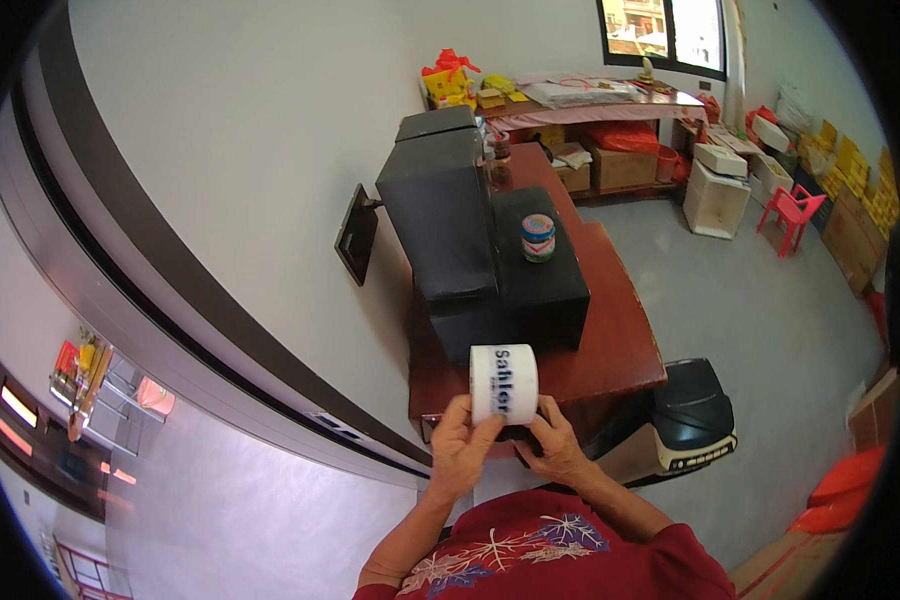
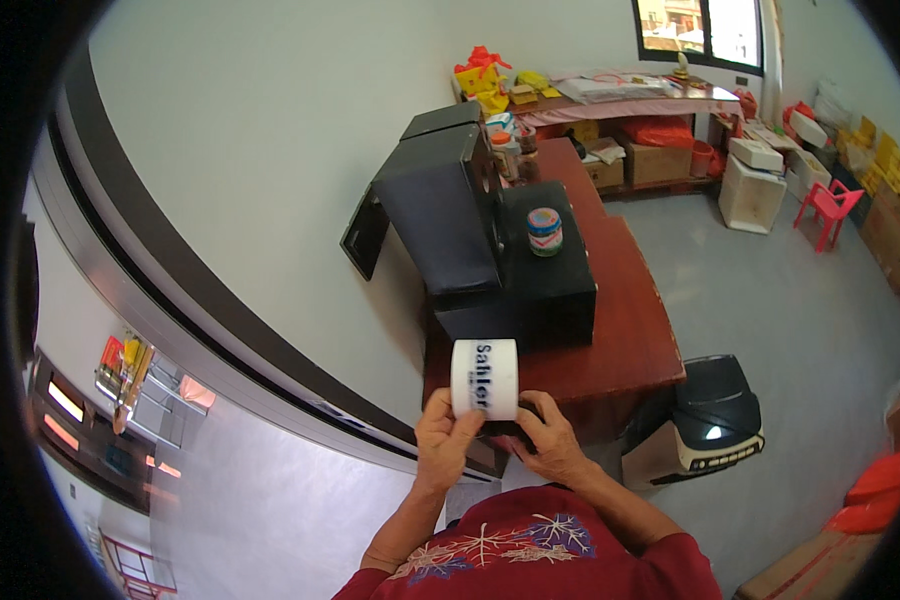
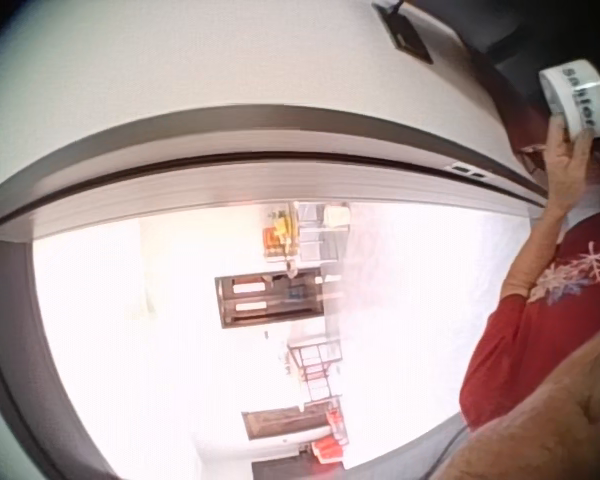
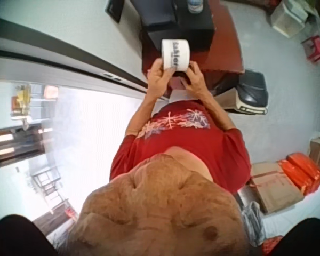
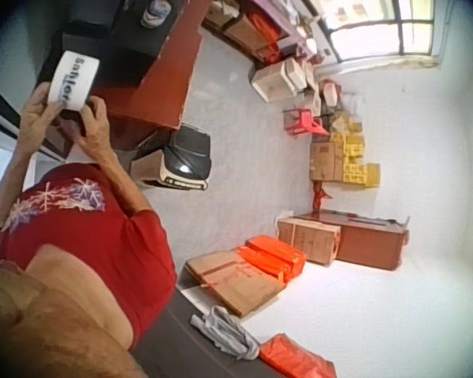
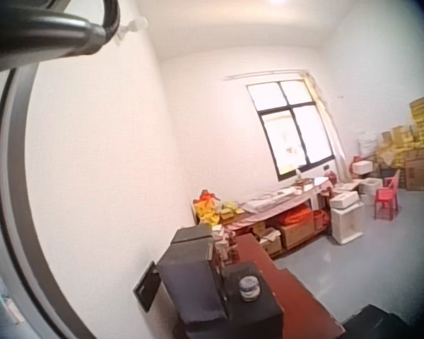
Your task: The person wipes a red wooden table surface with a dark cloth, moving various items like a speaker and a rice cooker to clean underneath them. They also wipe the top of a black speaker and a white rice cooker before placing them back on the table.
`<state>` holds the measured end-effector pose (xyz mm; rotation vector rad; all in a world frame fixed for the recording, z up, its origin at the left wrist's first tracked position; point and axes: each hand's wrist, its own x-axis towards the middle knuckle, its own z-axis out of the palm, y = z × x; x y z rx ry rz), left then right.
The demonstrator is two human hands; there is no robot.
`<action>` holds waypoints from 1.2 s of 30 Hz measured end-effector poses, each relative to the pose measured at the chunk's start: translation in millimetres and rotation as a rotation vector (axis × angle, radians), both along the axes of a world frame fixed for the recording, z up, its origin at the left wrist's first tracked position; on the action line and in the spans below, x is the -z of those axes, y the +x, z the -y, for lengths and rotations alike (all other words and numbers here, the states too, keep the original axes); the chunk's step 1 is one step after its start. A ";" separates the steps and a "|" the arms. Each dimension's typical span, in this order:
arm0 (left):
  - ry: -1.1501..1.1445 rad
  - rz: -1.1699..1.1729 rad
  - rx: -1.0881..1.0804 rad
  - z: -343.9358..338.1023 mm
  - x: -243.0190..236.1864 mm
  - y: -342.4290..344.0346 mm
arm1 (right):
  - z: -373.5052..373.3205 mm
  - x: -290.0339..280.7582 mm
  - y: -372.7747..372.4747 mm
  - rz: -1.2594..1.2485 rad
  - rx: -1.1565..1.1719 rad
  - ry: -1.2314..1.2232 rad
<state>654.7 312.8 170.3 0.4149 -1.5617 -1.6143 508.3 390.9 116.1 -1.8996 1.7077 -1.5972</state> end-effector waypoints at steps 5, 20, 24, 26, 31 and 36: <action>-0.558 0.231 -0.117 6.5 -5.8 -41.1 | 6.9 -6.8 -55.0 0.198 0.053 -0.004; -1.300 0.306 -0.583 32.8 -104.1 -101.4 | 3.0 -38.9 -183.9 0.242 -0.019 0.068; -1.327 0.335 -0.793 94.4 -180.3 -97.5 | 12.5 -16.1 -212.6 0.195 0.172 0.057; -1.132 0.375 -0.818 121.0 -208.4 -104.6 | 18.5 -1.9 -222.0 0.150 0.247 0.047; -0.994 0.362 -0.627 209.7 -247.7 -142.5 | 24.1 40.5 -230.0 0.125 0.344 0.153; -0.925 0.428 -0.571 283.2 -247.0 -179.0 | 22.3 94.1 -226.4 0.072 0.359 0.152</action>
